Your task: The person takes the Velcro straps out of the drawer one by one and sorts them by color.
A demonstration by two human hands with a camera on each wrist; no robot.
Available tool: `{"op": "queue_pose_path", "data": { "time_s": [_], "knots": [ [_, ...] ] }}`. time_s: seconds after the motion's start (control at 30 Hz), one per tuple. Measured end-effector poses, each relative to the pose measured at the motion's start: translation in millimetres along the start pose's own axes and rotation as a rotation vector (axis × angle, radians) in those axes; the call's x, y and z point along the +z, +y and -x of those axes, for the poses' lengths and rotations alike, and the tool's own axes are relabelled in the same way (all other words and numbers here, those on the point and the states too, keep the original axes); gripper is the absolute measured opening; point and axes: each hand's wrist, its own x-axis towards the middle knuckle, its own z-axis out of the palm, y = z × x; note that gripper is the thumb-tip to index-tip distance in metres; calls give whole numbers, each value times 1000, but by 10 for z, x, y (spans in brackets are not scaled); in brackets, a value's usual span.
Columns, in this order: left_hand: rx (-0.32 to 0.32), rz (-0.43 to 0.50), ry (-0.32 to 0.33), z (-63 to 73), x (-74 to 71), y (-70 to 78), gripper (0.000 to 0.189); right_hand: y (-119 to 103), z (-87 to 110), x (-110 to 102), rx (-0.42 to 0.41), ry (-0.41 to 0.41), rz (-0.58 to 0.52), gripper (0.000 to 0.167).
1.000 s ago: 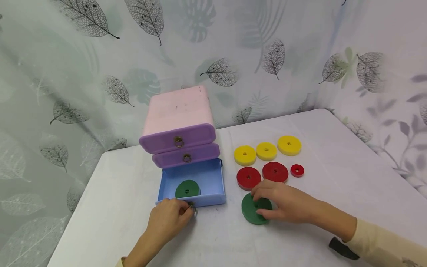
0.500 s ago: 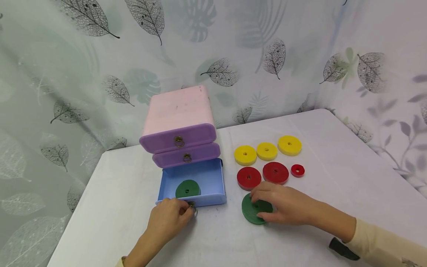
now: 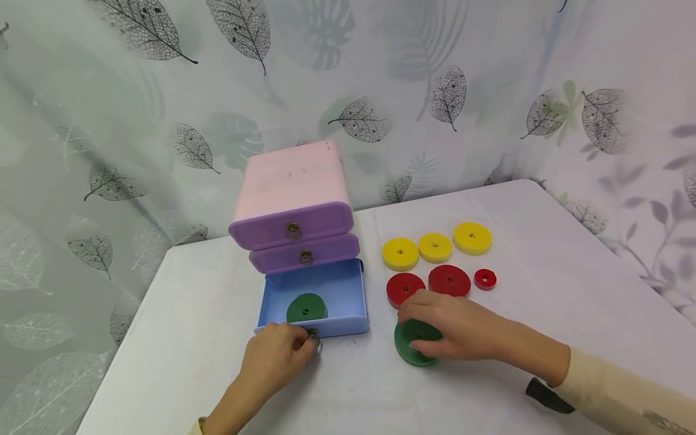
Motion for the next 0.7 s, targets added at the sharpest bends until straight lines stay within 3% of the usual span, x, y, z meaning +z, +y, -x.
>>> {"op": "queue_pose_path", "data": {
  "time_s": [0.43, 0.7],
  "knots": [
    [-6, -20, -10, -10, 10, -16, 41, -136, -477, -108, -3, -56, 12, 47],
    [31, -9, 15, -8, 12, -21, 36, -198, -722, -148, -32, -11, 25, 47]
  ]
}}
